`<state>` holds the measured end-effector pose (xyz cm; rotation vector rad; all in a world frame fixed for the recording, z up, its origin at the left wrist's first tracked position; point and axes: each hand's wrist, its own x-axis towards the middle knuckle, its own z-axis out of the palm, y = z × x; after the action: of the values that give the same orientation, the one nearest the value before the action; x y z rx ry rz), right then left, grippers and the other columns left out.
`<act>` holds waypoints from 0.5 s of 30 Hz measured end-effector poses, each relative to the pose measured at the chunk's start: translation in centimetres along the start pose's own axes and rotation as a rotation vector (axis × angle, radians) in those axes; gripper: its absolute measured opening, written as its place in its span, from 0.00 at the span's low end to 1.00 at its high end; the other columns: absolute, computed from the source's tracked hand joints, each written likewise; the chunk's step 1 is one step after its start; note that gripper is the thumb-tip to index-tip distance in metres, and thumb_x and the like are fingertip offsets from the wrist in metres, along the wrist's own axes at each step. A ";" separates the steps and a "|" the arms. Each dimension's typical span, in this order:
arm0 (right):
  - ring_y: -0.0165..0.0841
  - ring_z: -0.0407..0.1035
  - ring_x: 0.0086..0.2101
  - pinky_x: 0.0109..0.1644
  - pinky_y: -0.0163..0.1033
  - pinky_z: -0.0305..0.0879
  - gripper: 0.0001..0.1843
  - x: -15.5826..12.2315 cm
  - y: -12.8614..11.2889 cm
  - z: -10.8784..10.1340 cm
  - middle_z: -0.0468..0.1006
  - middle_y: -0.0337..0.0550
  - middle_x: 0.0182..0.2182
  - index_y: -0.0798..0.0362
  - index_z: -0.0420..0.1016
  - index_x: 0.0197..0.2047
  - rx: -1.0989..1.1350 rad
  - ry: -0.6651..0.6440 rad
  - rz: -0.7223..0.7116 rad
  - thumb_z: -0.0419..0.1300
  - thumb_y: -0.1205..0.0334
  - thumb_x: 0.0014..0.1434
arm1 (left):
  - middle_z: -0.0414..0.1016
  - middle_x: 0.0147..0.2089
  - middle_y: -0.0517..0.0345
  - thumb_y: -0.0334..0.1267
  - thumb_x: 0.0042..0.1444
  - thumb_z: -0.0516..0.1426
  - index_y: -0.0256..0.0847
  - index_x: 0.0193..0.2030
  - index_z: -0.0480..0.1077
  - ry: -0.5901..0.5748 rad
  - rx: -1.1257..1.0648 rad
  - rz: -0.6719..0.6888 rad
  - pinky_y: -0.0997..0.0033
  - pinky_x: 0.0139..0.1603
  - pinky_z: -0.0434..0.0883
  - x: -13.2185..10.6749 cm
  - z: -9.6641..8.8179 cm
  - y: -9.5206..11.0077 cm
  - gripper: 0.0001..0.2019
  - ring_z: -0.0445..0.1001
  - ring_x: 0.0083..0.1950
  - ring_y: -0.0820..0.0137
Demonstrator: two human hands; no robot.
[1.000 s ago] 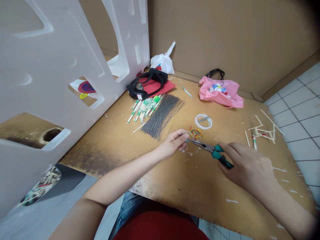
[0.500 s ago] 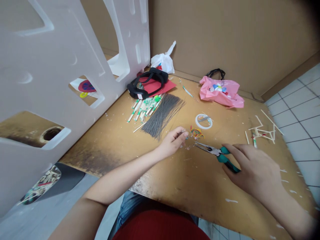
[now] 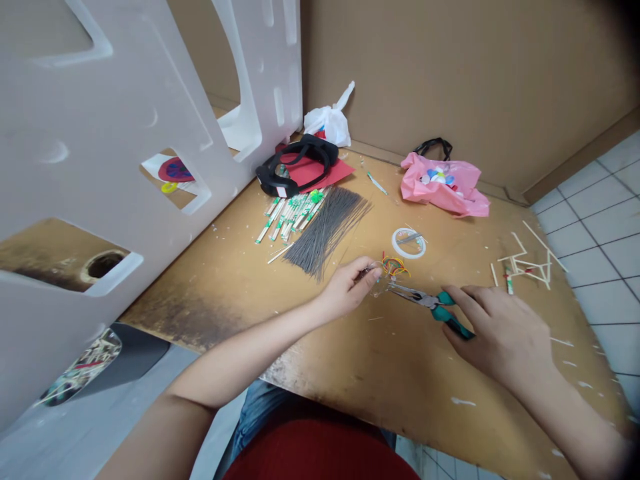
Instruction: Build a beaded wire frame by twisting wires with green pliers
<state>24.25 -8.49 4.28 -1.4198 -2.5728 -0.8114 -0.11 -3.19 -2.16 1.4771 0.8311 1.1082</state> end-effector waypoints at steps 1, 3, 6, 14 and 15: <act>0.37 0.68 0.32 0.34 0.40 0.58 0.16 0.0 -0.2 0.1 0.77 0.46 0.34 0.54 0.72 0.46 -0.001 0.016 0.009 0.58 0.58 0.55 | 0.61 0.23 0.65 0.50 0.60 0.50 0.39 0.31 0.62 -0.017 -0.031 -0.021 0.75 0.29 0.57 0.0 0.0 -0.1 0.15 0.59 0.25 0.76; 0.37 0.68 0.32 0.33 0.39 0.58 0.15 0.2 -0.4 0.3 0.77 0.46 0.34 0.55 0.71 0.46 0.000 0.041 0.020 0.58 0.59 0.56 | 0.61 0.22 0.65 0.52 0.59 0.51 0.40 0.32 0.62 -0.051 -0.099 -0.063 0.75 0.28 0.58 0.0 0.0 -0.4 0.16 0.60 0.24 0.77; 0.37 0.69 0.32 0.33 0.40 0.59 0.15 0.5 -0.6 0.2 0.77 0.46 0.34 0.54 0.71 0.46 0.004 0.048 0.014 0.57 0.58 0.56 | 0.60 0.21 0.66 0.53 0.59 0.51 0.40 0.32 0.62 -0.073 -0.162 -0.088 0.75 0.28 0.58 0.1 0.0 -0.6 0.17 0.60 0.23 0.77; 0.36 0.70 0.30 0.31 0.39 0.61 0.14 1.2 -0.7 -0.5 0.77 0.44 0.33 0.54 0.71 0.45 -0.071 0.036 -0.045 0.59 0.59 0.56 | 0.57 0.18 0.67 0.52 0.59 0.52 0.40 0.31 0.61 -0.107 -0.252 -0.120 0.72 0.28 0.58 0.1 0.0 -0.1 0.16 0.59 0.22 0.77; 0.36 0.70 0.30 0.31 0.40 0.61 0.14 1.2 -0.7 -0.4 0.77 0.43 0.33 0.54 0.71 0.45 -0.076 0.045 -0.048 0.60 0.58 0.55 | 0.57 0.18 0.67 0.53 0.58 0.52 0.40 0.31 0.61 -0.112 -0.264 -0.126 0.72 0.27 0.58 0.2 0.0 0.0 0.17 0.59 0.21 0.77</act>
<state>22.89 -8.08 4.73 -1.3484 -2.5775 -0.9464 -0.04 -3.02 -2.12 1.2378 0.6621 0.9904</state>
